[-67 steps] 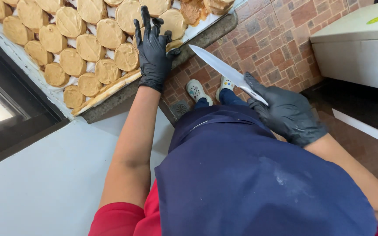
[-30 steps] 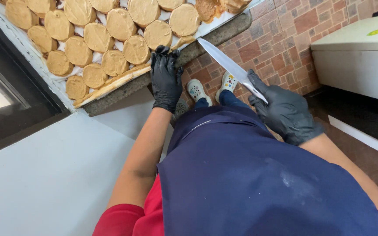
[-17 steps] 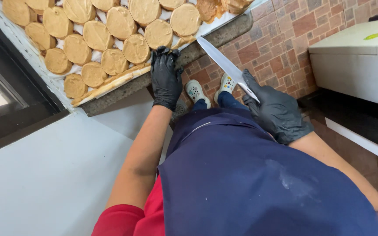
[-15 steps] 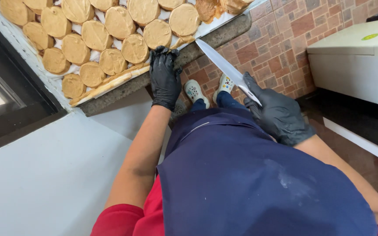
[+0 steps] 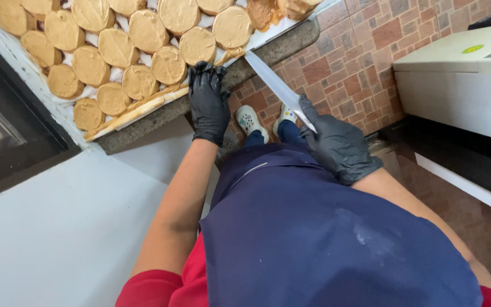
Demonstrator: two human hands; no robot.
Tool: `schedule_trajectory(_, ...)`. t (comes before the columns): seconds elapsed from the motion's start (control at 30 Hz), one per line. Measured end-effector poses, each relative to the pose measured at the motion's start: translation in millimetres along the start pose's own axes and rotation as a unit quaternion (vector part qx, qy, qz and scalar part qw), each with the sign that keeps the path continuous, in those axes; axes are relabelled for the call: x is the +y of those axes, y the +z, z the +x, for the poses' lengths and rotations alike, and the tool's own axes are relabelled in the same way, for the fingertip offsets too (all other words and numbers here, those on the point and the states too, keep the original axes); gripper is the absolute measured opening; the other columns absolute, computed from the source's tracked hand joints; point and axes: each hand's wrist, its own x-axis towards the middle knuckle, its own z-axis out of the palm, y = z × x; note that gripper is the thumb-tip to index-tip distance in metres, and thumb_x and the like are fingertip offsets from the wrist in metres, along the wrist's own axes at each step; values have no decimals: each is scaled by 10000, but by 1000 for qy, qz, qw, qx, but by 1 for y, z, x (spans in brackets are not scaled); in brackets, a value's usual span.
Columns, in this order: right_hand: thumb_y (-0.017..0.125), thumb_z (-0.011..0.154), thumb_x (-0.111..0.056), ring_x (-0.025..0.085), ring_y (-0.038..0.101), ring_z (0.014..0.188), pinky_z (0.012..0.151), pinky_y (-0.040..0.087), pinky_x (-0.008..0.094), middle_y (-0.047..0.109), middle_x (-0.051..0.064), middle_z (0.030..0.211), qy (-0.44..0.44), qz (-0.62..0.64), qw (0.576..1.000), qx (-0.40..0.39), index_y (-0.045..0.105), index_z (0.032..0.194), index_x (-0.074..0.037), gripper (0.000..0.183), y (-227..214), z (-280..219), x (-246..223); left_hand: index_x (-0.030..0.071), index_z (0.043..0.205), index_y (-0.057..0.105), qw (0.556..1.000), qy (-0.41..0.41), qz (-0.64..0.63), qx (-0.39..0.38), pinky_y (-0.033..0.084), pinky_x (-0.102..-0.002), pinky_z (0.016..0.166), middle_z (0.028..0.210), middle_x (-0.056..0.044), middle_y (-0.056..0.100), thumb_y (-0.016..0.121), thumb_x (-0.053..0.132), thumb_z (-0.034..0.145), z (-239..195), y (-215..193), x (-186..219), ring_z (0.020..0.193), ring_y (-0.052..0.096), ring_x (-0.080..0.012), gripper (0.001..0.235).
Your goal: The person uses a large knife to cut rows of round, light-brown biscuits arranged on white trays. They slice through the biscuits in a continuous motion, separating them into individual pieces while wearing black gloves.
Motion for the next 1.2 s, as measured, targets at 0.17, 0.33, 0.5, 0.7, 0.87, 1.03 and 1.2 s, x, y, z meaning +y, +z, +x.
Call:
schedule_trajectory(0.17, 454, 993, -436, 420, 731, 915, 744, 606, 567, 729, 152, 1021, 2, -13, 1000, -5, 390, 1612, -325, 633, -7, -22, 2, 73, 1347, 653, 991, 107, 76, -35, 216, -504, 1290, 1314, -209, 629, 689, 209, 980, -1, 11, -32, 1368, 499, -407, 393)
schedule_trajectory(0.33, 436, 1012, -435, 432, 732, 855, 682, 602, 574, 710, 165, 942, -14, -12, 1000, 19, 372, 1623, -325, 624, -2, -15, -7, 107, 1425, 624, 992, 74, 89, -56, 175, -494, 1321, 1414, -186, 580, 772, 233, 962, -4, 20, -39, 1445, 400, -394, 502)
schedule_trajectory(0.5, 508, 1009, -378, 454, 722, 828, 618, 601, 555, 716, 184, 948, -24, -9, 998, 54, 457, 1583, -246, 591, 6, -21, 3, 140, 1456, 596, 989, 76, 111, -57, 188, -489, 1323, 1422, -200, 573, 796, 247, 939, 2, 20, -38, 1443, 421, -391, 564)
schedule_trajectory(0.7, 482, 1019, -399, 399, 743, 799, 618, 611, 525, 712, 152, 945, -21, -54, 995, 84, 474, 1581, -275, 575, 15, -15, 6, 197, 1365, 625, 992, -2, 108, -69, 208, -461, 1309, 1336, -90, 592, 785, 466, 885, 3, 21, -28, 1419, 454, -310, 573)
schedule_trajectory(0.87, 448, 1024, -393, 431, 735, 791, 619, 604, 552, 706, 185, 917, -11, -26, 998, 56, 370, 1632, -295, 620, 4, -22, 9, 146, 1359, 658, 987, 66, 126, -78, 181, -466, 1317, 1350, -140, 622, 839, 367, 848, 7, 15, -31, 1430, 439, -340, 585)
schedule_trajectory(1.03, 431, 1038, -402, 490, 711, 806, 667, 594, 612, 706, 203, 972, -14, 11, 998, 66, 423, 1604, -243, 587, 18, -9, 8, 142, 1437, 595, 991, 46, 111, -67, 192, -508, 1311, 1448, -200, 537, 784, 356, 939, 2, 14, -28, 1464, 368, -402, 575)
schedule_trajectory(1.2, 442, 1017, -473, 441, 733, 847, 691, 613, 576, 700, 163, 1064, 24, -31, 998, 41, 418, 1594, -359, 589, 23, -28, 21, 134, 1427, 601, 982, 75, 155, -79, 151, -502, 1322, 1384, -174, 579, 805, 361, 900, 1, 8, -25, 1463, 382, -379, 609)
